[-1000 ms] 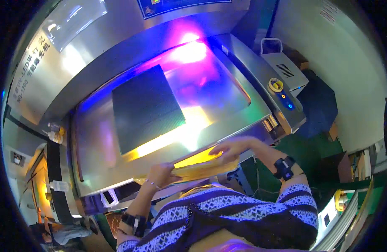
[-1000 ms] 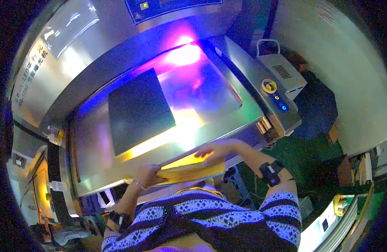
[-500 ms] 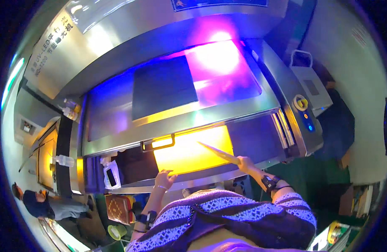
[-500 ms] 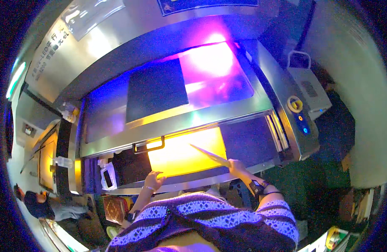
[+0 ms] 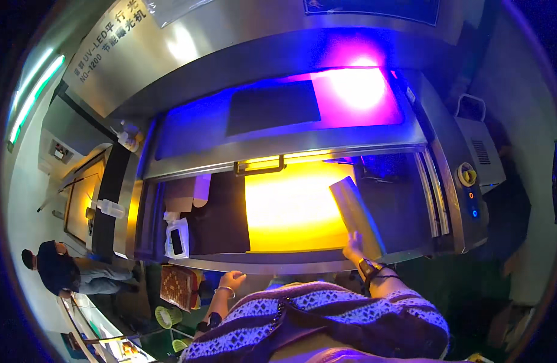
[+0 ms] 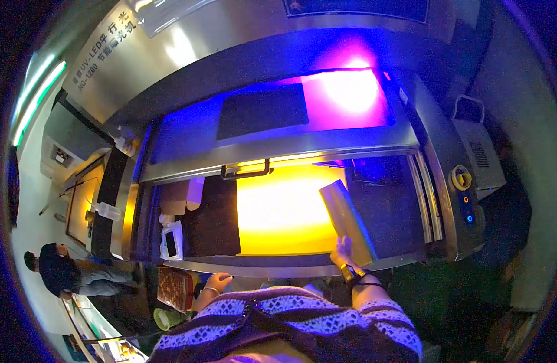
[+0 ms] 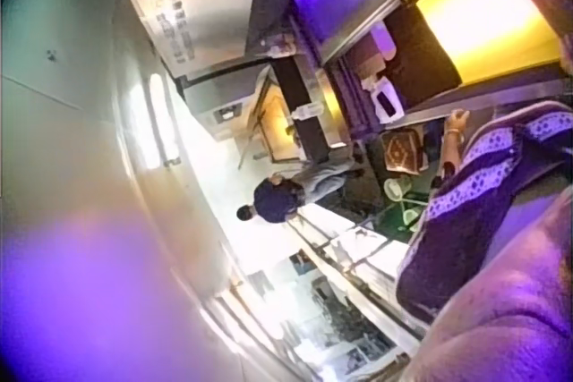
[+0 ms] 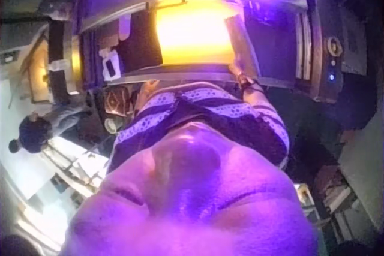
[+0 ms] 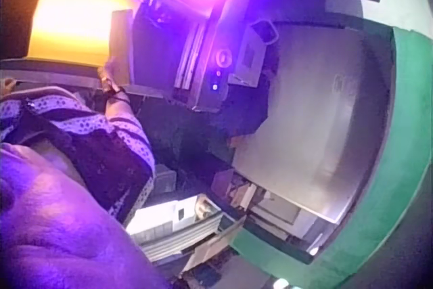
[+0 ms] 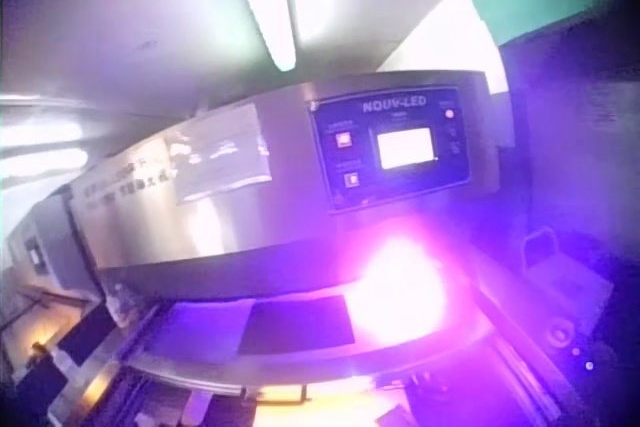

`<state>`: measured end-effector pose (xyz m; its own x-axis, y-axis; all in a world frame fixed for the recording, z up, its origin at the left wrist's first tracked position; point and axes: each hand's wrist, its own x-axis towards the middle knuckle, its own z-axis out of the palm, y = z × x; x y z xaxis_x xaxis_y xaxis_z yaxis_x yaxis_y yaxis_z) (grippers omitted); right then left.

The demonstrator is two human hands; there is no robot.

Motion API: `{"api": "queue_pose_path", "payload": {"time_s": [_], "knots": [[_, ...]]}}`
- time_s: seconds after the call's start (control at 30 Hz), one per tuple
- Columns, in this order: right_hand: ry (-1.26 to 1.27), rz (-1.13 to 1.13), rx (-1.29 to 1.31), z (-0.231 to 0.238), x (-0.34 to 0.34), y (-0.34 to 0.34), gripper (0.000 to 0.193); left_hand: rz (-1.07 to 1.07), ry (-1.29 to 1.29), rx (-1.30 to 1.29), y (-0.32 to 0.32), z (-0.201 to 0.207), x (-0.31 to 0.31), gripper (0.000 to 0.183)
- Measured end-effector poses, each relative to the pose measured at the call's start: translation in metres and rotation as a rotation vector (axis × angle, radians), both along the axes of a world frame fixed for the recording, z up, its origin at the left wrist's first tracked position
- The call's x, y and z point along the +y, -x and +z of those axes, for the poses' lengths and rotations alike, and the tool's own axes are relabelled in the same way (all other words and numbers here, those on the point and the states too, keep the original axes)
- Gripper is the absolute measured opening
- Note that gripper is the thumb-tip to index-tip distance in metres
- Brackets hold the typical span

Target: Operating a UV exposure machine to process blue sheets of material.

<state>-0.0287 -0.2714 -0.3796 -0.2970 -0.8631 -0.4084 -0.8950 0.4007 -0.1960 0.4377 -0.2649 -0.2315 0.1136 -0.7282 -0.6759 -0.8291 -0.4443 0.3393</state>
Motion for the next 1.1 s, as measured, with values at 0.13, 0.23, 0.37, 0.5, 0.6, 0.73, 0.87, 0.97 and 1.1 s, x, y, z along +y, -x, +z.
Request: {"api": "queue_pose_path", "payload": {"time_s": [0.13, 0.23, 0.37, 0.5, 0.6, 0.73, 0.87, 0.97, 1.1], "knots": [[0.149, 0.245, -0.362, 0.034, -0.047, -0.031, 0.036, 0.478, -0.031, 0.433, 0.003, -0.015, -0.034, 0.039], [0.301, 0.257, -0.507, 0.058, -0.091, -0.051, 0.033, 1.083, -0.236, 0.873, 0.016, -0.022, -0.076, 0.027], [0.483, 0.319, -0.478, 0.09, -0.147, -0.074, 0.034, 1.13, -0.247, 1.048, 0.046, -0.034, -0.123, 0.025], [0.566, 0.395, -0.436, 0.102, -0.176, -0.115, 0.034, 0.932, -0.302, 1.098, 0.066, -0.046, -0.159, 0.032], [0.436, 0.316, -0.25, 0.104, -0.168, -0.141, 0.033, 0.824, -0.367, 1.109, 0.074, -0.053, -0.172, 0.051], [0.038, 0.513, -0.035, 0.106, -0.146, -0.158, 0.036, 0.774, -0.417, 1.112, 0.076, -0.063, -0.178, 0.063], [0.13, 0.502, -0.152, 0.114, -0.132, -0.172, 0.024, 0.846, -0.43, 1.091, 0.068, -0.072, -0.172, 0.039], [0.057, 0.542, -0.159, 0.121, -0.126, -0.181, 0.021, 0.885, -0.63, 1.118, 0.061, -0.077, -0.17, 0.019], [-0.124, 0.598, -0.159, 0.13, -0.112, -0.194, 0.027, 0.813, -0.528, 1.15, 0.053, -0.073, -0.158, 0.022]]}}
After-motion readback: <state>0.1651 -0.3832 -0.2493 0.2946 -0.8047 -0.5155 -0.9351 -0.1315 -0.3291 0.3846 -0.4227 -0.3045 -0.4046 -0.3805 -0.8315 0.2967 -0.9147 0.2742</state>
